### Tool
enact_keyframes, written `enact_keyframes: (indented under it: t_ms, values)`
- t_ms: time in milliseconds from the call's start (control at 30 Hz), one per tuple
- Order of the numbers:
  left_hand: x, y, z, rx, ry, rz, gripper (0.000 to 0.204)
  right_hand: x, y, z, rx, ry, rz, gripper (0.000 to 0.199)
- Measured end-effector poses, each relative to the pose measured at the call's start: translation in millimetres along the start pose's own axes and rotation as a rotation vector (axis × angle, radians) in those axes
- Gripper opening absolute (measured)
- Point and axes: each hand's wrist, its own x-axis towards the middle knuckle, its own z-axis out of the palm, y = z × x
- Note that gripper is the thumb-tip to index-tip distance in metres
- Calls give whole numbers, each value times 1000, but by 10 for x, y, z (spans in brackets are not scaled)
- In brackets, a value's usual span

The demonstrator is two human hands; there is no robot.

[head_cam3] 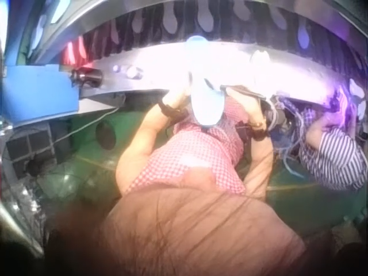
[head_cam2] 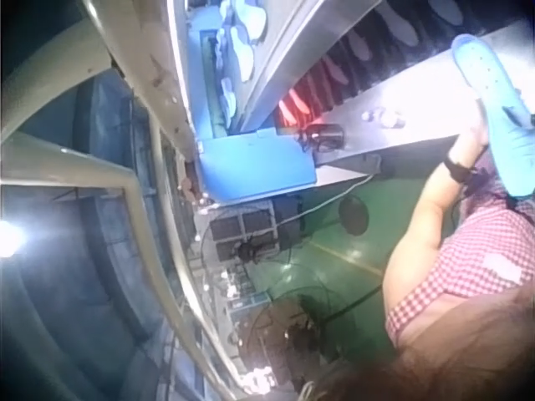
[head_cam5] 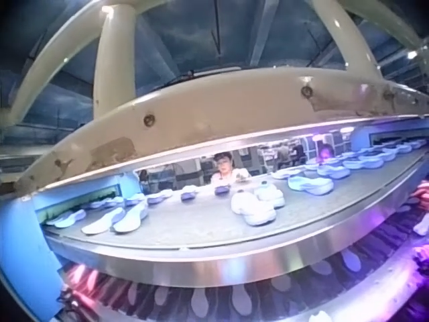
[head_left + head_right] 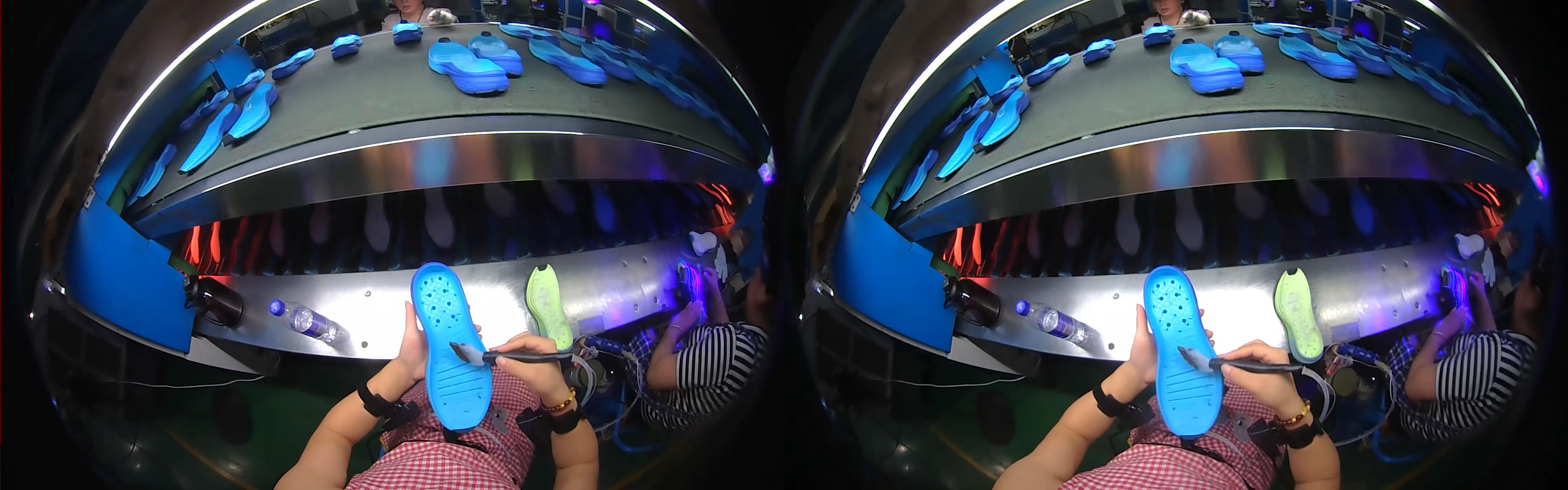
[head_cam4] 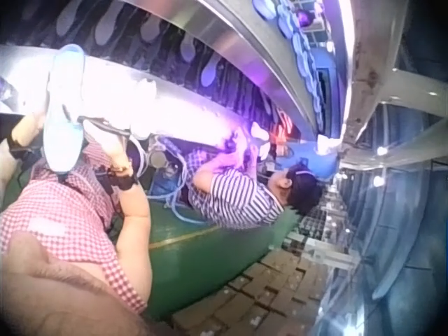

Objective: Applying glue to the bottom of shoe soles using a brush at a manufacturing conveyor.

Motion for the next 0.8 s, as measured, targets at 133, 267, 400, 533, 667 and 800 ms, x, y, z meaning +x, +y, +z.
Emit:
enact_keyframes:
  t_ms: [133, 267, 400, 533, 667, 800]
  values:
    - [32, -186, 39, 24, 202, 88, 94, 47, 67, 43, 148, 35, 95, 18]
    - [93, -228, 64, 167, 369, 374, 89, 120, -48, 178, -354, -5, -459, 21]
    - [3, 59, 37, 179, 426, 514, 88, -56, -23, 135, -512, -142, -564, 21]
    - [-95, 130, 79, 178, 345, 508, 89, -43, -255, -92, -222, -417, -365, 20]
    - [-5, -39, 336, 186, 278, 534, 89, 130, -382, 77, -183, -35, -255, 21]
    - [37, 58, 359, 149, 162, 623, 87, 49, -356, 127, -128, -369, -403, 24]
